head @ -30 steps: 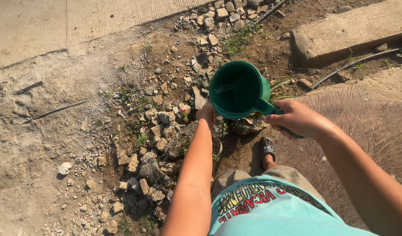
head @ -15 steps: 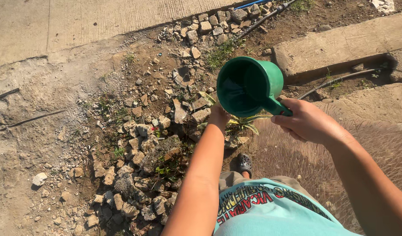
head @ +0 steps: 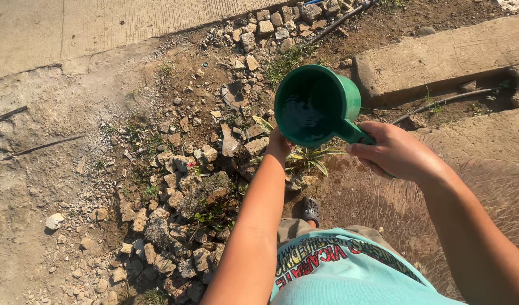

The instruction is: The person sets down a broom, scoops water from a bucket using a dipper, and pours the water onto plants. The person then returns to place the dipper into the bucket and picks up a broom.

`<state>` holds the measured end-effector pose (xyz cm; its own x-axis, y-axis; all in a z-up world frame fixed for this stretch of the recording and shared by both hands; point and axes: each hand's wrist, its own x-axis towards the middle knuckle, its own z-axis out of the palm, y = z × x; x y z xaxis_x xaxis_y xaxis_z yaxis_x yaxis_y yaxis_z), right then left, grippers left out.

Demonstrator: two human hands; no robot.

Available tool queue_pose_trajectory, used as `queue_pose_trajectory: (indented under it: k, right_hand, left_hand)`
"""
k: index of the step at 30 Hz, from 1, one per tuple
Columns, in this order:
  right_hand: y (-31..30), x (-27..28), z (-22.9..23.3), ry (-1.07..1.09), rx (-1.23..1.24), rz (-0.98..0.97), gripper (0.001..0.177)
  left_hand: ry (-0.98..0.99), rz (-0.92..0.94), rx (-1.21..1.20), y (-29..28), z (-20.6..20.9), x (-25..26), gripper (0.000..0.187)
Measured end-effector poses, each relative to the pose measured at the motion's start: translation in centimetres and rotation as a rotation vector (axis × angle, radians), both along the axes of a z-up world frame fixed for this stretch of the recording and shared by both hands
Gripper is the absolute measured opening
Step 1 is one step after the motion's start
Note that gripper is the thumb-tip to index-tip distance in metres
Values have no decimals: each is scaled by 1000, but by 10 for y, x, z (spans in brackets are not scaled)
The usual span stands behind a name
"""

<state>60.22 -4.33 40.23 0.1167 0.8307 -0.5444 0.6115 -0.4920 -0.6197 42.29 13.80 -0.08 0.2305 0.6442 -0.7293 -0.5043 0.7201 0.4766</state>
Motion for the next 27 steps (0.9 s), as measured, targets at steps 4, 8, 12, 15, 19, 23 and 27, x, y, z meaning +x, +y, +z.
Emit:
queue_pose_trajectory:
  k: [4, 8, 12, 15, 19, 23, 27]
  right_hand:
    - [5, -2, -5, 72, 14, 15, 27]
    - [13, -7, -6, 36, 76, 80, 25]
    - [22, -12, -2, -28, 70, 92, 29]
    - [30, -15, -1, 38, 81, 61, 25]
    - [33, -14, 2, 103, 105, 49, 22]
    - [39, -12, 3, 126, 89, 57, 19]
    - [41, -11, 2, 40, 85, 103, 22]
  left_hand:
    - [-40, 46, 27, 11, -17, -7, 31]
    - [-45, 79, 42, 19, -17, -21, 33]
    - [-40, 117, 56, 24, -16, -30, 34]
    - [-56, 156, 81, 35, -19, -32, 36]
    - [-73, 205, 94, 39, -27, -36, 37]
    - [-84, 227, 103, 44, -35, -39, 39]
    - [-89, 228, 76, 43, -48, -47, 41]
